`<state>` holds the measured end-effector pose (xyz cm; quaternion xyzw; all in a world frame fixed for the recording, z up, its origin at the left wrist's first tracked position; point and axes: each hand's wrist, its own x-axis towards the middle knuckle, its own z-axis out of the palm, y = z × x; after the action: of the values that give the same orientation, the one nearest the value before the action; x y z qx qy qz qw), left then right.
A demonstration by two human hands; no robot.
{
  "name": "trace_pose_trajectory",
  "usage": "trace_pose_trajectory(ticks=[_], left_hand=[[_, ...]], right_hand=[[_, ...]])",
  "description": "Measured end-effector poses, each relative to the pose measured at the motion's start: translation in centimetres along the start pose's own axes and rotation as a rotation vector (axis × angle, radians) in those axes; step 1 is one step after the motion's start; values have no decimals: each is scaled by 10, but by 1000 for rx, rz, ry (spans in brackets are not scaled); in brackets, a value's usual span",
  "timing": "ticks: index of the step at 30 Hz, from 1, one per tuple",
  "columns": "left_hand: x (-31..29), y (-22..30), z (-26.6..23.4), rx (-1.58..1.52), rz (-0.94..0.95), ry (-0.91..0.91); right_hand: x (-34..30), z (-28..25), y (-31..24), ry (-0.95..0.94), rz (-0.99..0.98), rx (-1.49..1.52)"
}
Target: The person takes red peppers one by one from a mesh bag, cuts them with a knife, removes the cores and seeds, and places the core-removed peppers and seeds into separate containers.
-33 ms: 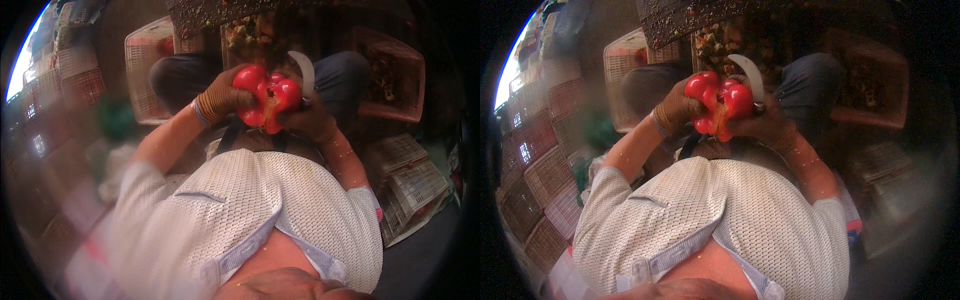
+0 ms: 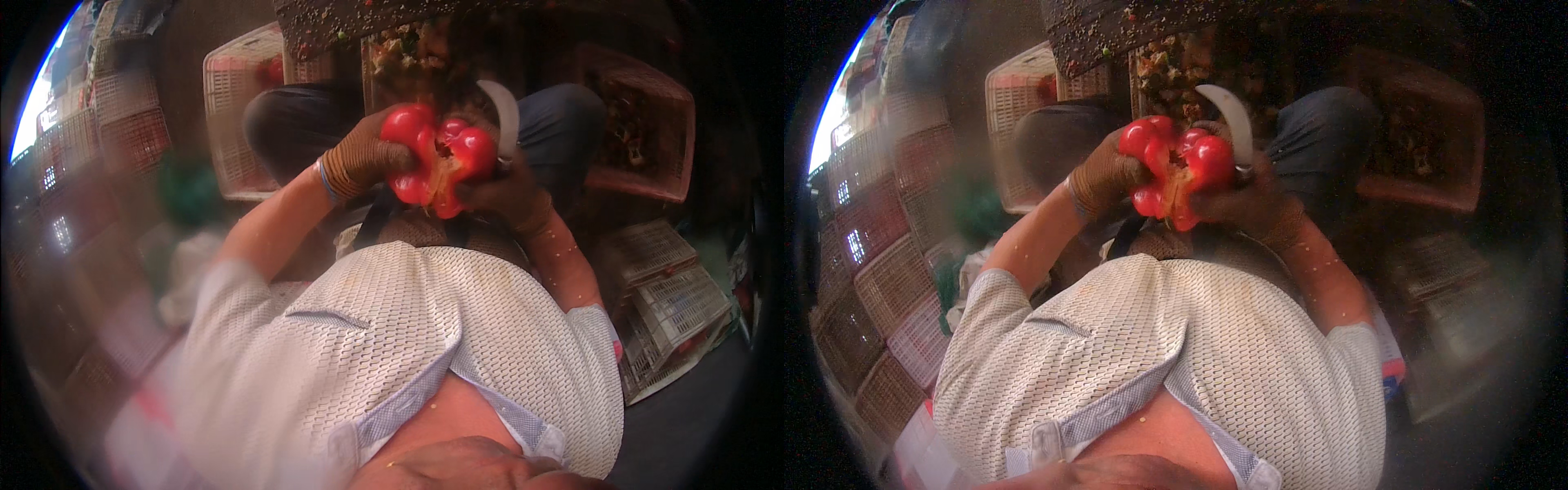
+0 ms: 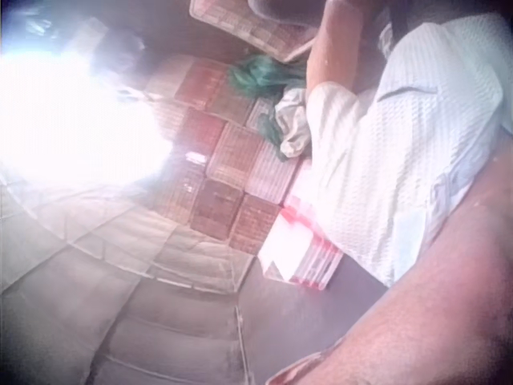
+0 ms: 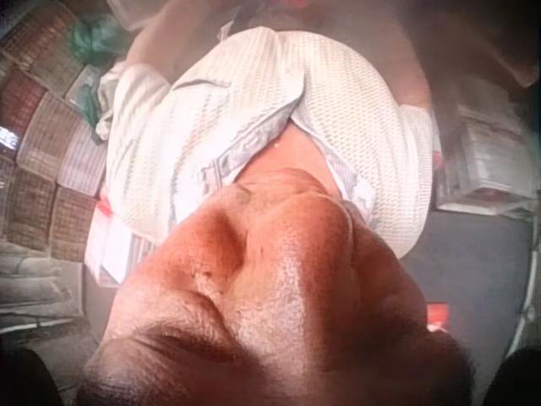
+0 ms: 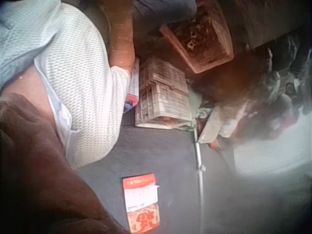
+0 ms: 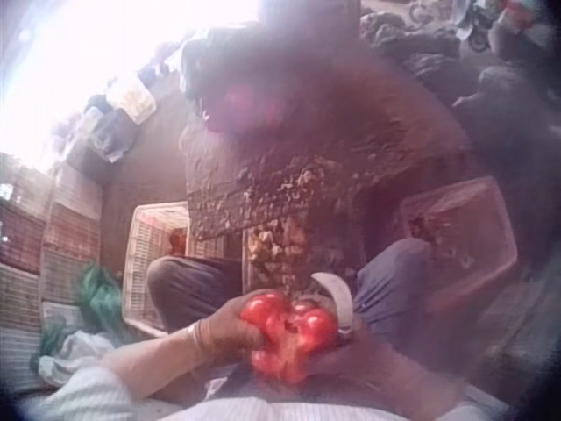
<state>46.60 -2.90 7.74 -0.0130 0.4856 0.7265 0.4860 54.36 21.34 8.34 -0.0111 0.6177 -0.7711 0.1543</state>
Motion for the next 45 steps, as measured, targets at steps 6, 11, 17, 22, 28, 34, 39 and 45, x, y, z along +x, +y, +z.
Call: trace_pose_trajectory(ticks=[6,11,17,22,28,34,39,45], left_hand=[[29,-79,-32,103,457,-249],[40,-24,-2,311,648,-222],[0,44,5,101,245,-363],[-10,-17,61,-899,428,128],[-51,-40,-30,-667,997,-38],[-91,-73,71,-703,723,282],[-80,-32,42,433,1122,264],[-73,4,13,13,946,535]], right_hand=[[-5,-16,0,-12,175,292],[-2,-24,8,20,147,598],[6,-17,7,-93,87,662],[12,-25,-8,14,162,599],[24,-45,-44,77,177,489],[137,80,-58,-246,99,57],[176,147,-63,-477,124,66],[164,84,-43,-455,-112,116]])
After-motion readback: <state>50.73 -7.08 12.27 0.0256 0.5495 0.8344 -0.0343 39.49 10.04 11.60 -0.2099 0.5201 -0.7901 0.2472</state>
